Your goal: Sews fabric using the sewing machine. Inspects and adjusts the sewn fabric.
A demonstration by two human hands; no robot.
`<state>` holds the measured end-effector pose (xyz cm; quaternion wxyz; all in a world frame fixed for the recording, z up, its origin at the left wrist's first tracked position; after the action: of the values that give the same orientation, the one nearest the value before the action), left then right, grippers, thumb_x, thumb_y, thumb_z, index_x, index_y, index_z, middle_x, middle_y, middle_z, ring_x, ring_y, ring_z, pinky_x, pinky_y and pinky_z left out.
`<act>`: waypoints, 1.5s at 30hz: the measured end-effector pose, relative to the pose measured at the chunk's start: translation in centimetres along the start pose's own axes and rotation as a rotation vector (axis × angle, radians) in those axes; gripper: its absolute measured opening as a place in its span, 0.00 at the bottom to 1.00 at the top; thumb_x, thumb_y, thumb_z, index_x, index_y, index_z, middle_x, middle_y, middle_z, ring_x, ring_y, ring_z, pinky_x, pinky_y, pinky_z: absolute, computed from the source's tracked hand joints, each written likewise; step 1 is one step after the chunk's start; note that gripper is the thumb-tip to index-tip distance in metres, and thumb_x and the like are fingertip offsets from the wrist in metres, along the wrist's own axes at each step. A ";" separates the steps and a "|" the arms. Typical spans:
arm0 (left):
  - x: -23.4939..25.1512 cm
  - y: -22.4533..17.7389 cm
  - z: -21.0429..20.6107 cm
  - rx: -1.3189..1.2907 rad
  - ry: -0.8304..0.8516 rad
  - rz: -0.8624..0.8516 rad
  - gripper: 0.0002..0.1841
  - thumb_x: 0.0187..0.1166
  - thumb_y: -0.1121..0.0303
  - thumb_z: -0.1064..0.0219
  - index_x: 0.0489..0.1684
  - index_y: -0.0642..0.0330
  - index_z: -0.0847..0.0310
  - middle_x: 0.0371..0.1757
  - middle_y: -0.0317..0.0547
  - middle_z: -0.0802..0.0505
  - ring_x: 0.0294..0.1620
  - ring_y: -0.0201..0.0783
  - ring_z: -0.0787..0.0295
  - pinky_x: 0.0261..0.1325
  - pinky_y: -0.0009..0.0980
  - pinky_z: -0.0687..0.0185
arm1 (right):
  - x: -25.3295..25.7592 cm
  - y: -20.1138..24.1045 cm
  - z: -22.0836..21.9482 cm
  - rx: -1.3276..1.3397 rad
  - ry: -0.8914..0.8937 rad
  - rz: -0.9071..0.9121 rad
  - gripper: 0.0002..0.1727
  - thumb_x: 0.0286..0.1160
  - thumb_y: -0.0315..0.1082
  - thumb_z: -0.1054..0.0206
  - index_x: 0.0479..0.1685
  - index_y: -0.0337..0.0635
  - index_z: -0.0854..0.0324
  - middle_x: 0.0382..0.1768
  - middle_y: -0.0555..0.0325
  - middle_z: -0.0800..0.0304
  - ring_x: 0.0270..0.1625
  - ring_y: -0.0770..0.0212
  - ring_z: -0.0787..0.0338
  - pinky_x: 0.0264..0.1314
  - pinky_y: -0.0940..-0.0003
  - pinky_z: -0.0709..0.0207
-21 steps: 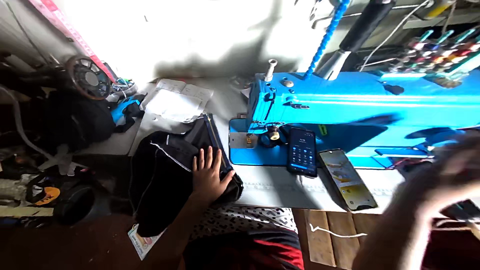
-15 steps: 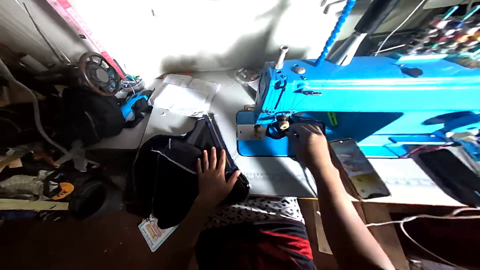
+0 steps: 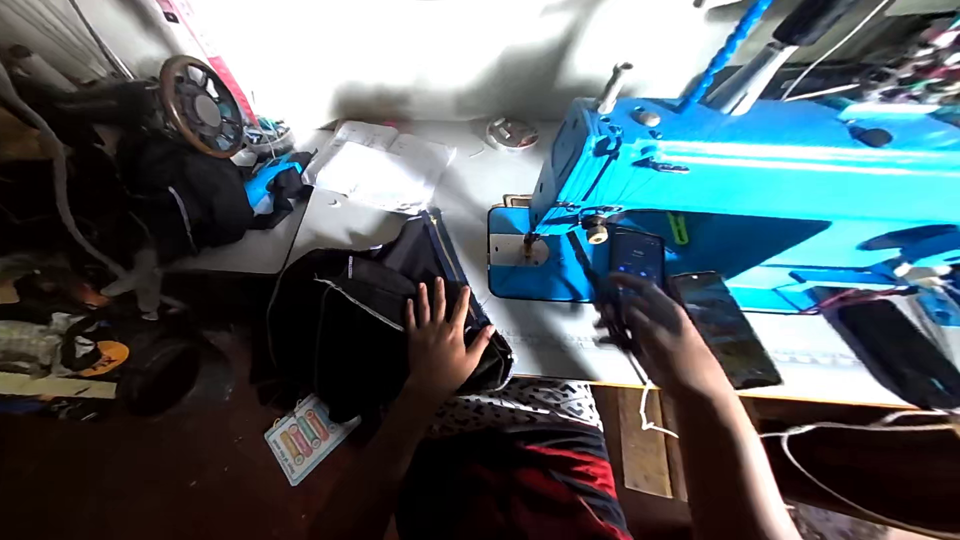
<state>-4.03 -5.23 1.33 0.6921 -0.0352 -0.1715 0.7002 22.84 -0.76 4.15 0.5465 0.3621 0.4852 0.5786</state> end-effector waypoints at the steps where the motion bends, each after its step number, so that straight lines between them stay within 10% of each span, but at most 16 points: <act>1: 0.0 0.0 0.0 0.004 0.025 0.009 0.40 0.81 0.30 0.52 0.88 0.43 0.31 0.92 0.62 0.36 0.93 0.66 0.49 0.88 0.69 0.58 | -2.5 -0.6 0.3 0.048 0.005 -0.011 0.29 0.80 0.36 0.47 0.82 0.38 0.35 0.47 0.59 0.12 0.32 0.68 0.11 0.28 0.71 0.15; 6: 0.0 0.0 -0.3 0.008 0.075 0.023 0.42 0.82 0.30 0.53 0.90 0.46 0.34 0.92 0.64 0.39 0.94 0.67 0.52 0.88 0.70 0.60 | -12.0 -2.7 1.4 0.273 0.123 -0.110 0.37 0.73 0.58 0.28 0.79 0.50 0.26 0.35 0.69 0.12 0.16 0.78 0.23 0.11 0.83 0.29; 15: 0.1 0.1 -0.3 0.016 0.094 0.022 0.42 0.84 0.30 0.59 0.92 0.46 0.38 0.94 0.62 0.41 0.95 0.64 0.55 0.89 0.69 0.63 | -13.7 -3.3 -3.4 0.546 0.552 -0.246 0.32 0.76 0.63 0.33 0.74 0.57 0.20 0.35 0.68 0.13 0.18 0.80 0.23 0.14 0.85 0.28; 31: -0.4 0.8 1.1 -0.118 0.051 0.083 0.46 0.80 0.34 0.44 0.86 0.68 0.34 0.90 0.63 0.32 0.92 0.63 0.44 0.90 0.65 0.57 | -8.9 2.4 -5.0 0.047 0.376 -0.085 0.35 0.77 0.40 0.33 0.85 0.39 0.33 0.40 0.71 0.08 0.18 0.82 0.22 0.15 0.85 0.27; 36: -0.3 2.3 2.2 -0.137 0.187 0.168 0.38 0.83 0.40 0.42 0.82 0.62 0.26 0.88 0.61 0.29 0.91 0.61 0.40 0.88 0.61 0.48 | -5.4 6.1 -7.0 -0.483 0.434 0.188 0.34 0.75 0.50 0.35 0.82 0.48 0.23 0.52 0.57 0.09 0.45 0.69 0.11 0.49 0.68 0.15; 39: -0.7 4.1 2.5 -0.178 0.222 0.155 0.31 0.85 0.45 0.41 0.83 0.52 0.24 0.88 0.56 0.29 0.91 0.59 0.41 0.87 0.61 0.47 | -6.0 6.8 -3.5 -0.619 0.464 0.255 0.34 0.71 0.56 0.35 0.79 0.56 0.19 0.49 0.58 0.08 0.44 0.66 0.10 0.46 0.63 0.14; 42: -1.6 4.6 2.8 -0.239 0.161 0.078 0.28 0.84 0.48 0.38 0.80 0.51 0.21 0.88 0.55 0.27 0.91 0.59 0.39 0.86 0.62 0.46 | -7.9 7.6 1.0 -0.614 0.522 0.186 0.34 0.72 0.43 0.31 0.81 0.40 0.24 0.55 0.41 0.09 0.49 0.53 0.09 0.52 0.54 0.15; 45: -2.2 4.4 3.1 -0.245 0.049 0.008 0.25 0.82 0.50 0.36 0.75 0.50 0.16 0.84 0.57 0.22 0.88 0.62 0.34 0.83 0.64 0.41 | -8.2 8.3 2.3 -0.493 0.442 0.167 0.32 0.73 0.36 0.32 0.80 0.35 0.25 0.55 0.45 0.09 0.45 0.66 0.11 0.48 0.69 0.16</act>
<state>-9.08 -7.87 2.53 0.6839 -0.1373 -0.2386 0.6757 23.87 -7.86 13.58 0.4500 0.1234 0.4058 0.7858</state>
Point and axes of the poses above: each hand's wrist, its own x-axis towards the middle knuckle, its own z-axis out of the back of the hand, y = z × x, the point moved 10 cm from there along x, towards the middle knuckle
